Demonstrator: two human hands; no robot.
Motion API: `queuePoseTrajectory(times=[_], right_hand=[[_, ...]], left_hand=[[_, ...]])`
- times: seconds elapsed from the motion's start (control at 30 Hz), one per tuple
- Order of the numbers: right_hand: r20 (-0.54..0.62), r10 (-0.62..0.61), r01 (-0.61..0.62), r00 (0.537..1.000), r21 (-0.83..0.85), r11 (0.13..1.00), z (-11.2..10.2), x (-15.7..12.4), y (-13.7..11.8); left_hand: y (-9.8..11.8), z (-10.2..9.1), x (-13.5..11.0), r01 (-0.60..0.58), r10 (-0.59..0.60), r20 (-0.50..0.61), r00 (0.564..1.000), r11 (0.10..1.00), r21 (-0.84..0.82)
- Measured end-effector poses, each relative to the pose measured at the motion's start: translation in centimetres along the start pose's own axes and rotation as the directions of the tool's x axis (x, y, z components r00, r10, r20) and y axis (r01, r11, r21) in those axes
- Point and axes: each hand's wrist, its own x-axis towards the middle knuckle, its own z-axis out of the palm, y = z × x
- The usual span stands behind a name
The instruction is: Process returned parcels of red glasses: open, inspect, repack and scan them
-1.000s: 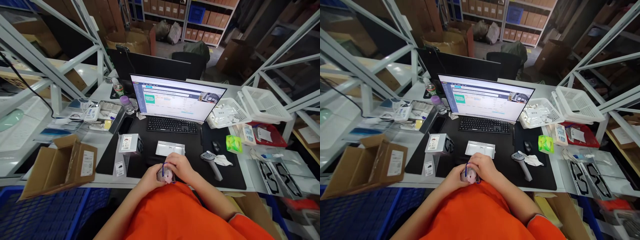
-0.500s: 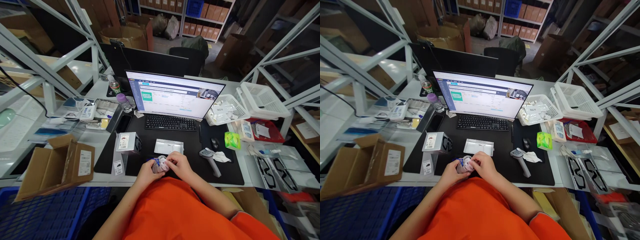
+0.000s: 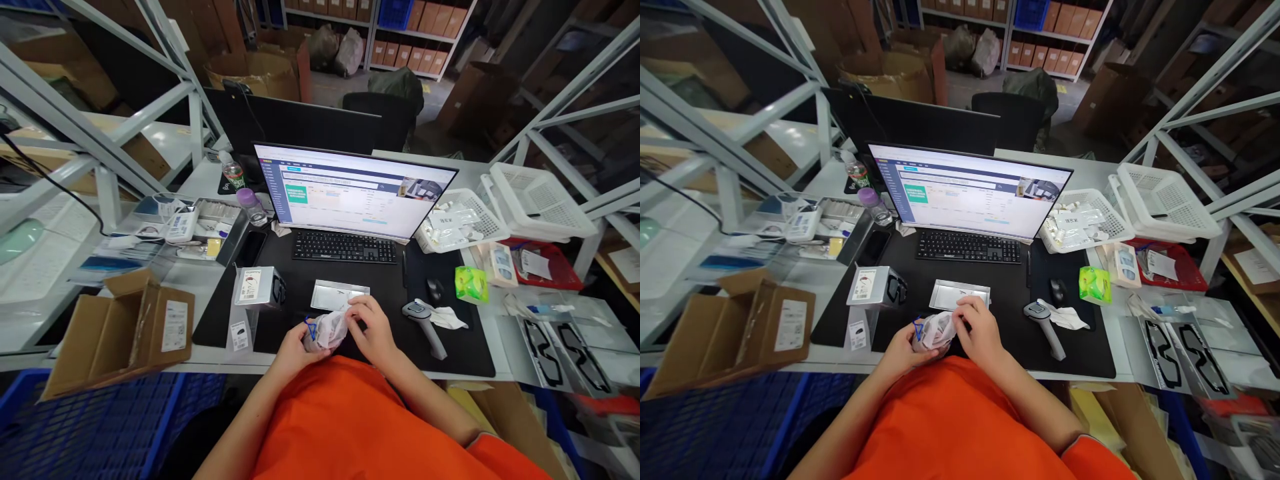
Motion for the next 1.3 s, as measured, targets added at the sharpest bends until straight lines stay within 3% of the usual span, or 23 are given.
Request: queuePoseTrajectory(times=[0.1, 0.2, 0.4, 0.47, 0.53, 0.6, 0.67, 0.73, 0.83, 0.93, 1.03, 1.17, 1.3], right_hand=[[0.109, -0.039, 0.046, 0.993, -0.063, 0.997, -0.2, -0.4, -0.9], [0.227, 0.052, 0.000, 0.973, -0.224, 0.975, 0.2, -0.4, -1.2], [0.211, 0.140, -0.055, 0.967, -0.365, 0.929, 1.1, -0.1, 0.1], [0.170, 0.208, -0.151, 0.963, -0.295, 0.943, 1.2, -0.1, 0.7], [0.134, 0.326, -0.315, 0.936, -0.098, 0.944, 1.1, 0.0, 1.4], [0.117, 0.451, -0.466, 0.885, 0.183, 0.866, 0.9, 0.0, 1.9], [0.122, 0.523, -0.525, 0.844, 0.394, 0.754, 0.9, -0.1, 2.4], [0.130, 0.540, -0.533, 0.832, 0.461, 0.710, 1.0, -0.4, 2.9], [0.142, 0.513, -0.520, 0.847, 0.423, 0.742, 1.4, -0.8, 3.6], [0.123, 0.516, -0.516, 0.848, 0.416, 0.749, 1.1, -1.1, 4.5], [0.030, 0.578, -0.510, 0.816, 0.508, 0.694, -0.5, -1.2, 5.6], [-0.078, 0.657, -0.490, 0.750, 0.602, 0.631, -4.2, -1.6, 7.4], [-0.253, 0.700, -0.432, 0.667, 0.634, 0.641, -7.8, -2.1, 8.8]], left_hand=[[-0.1, 0.1, 0.2, 0.026, -0.026, -0.007, 1.000, 1.000, 0.006], [0.2, 0.3, 0.4, -0.003, 0.000, 0.032, 0.999, 0.994, 0.109], [0.7, 0.4, 0.6, -0.013, 0.005, 0.026, 1.000, 0.953, 0.302], [0.2, 0.3, 0.6, -0.010, 0.007, 0.014, 1.000, 0.970, 0.243], [-0.6, 0.2, 0.6, -0.014, 0.017, -0.051, 0.999, 0.997, 0.074], [-1.5, 0.0, 0.6, 0.020, -0.039, -0.152, 0.988, 0.992, -0.123], [-2.3, 0.0, 0.6, 0.126, -0.180, -0.186, 0.966, 0.954, -0.271], [-2.7, 0.2, 0.4, 0.249, -0.324, -0.152, 0.934, 0.894, -0.373], [-3.3, 0.4, 0.4, 0.302, -0.406, -0.181, 0.896, 0.855, -0.423], [-3.8, 0.0, 0.5, 0.266, -0.371, -0.287, 0.883, 0.901, -0.344], [-4.3, -1.2, 0.6, 0.248, -0.315, -0.344, 0.885, 0.942, -0.224], [-4.5, -2.9, 0.9, 0.219, -0.212, -0.301, 0.930, 0.976, -0.011], [-4.6, -3.0, 1.6, 0.103, -0.040, -0.270, 0.962, 0.969, 0.223]])
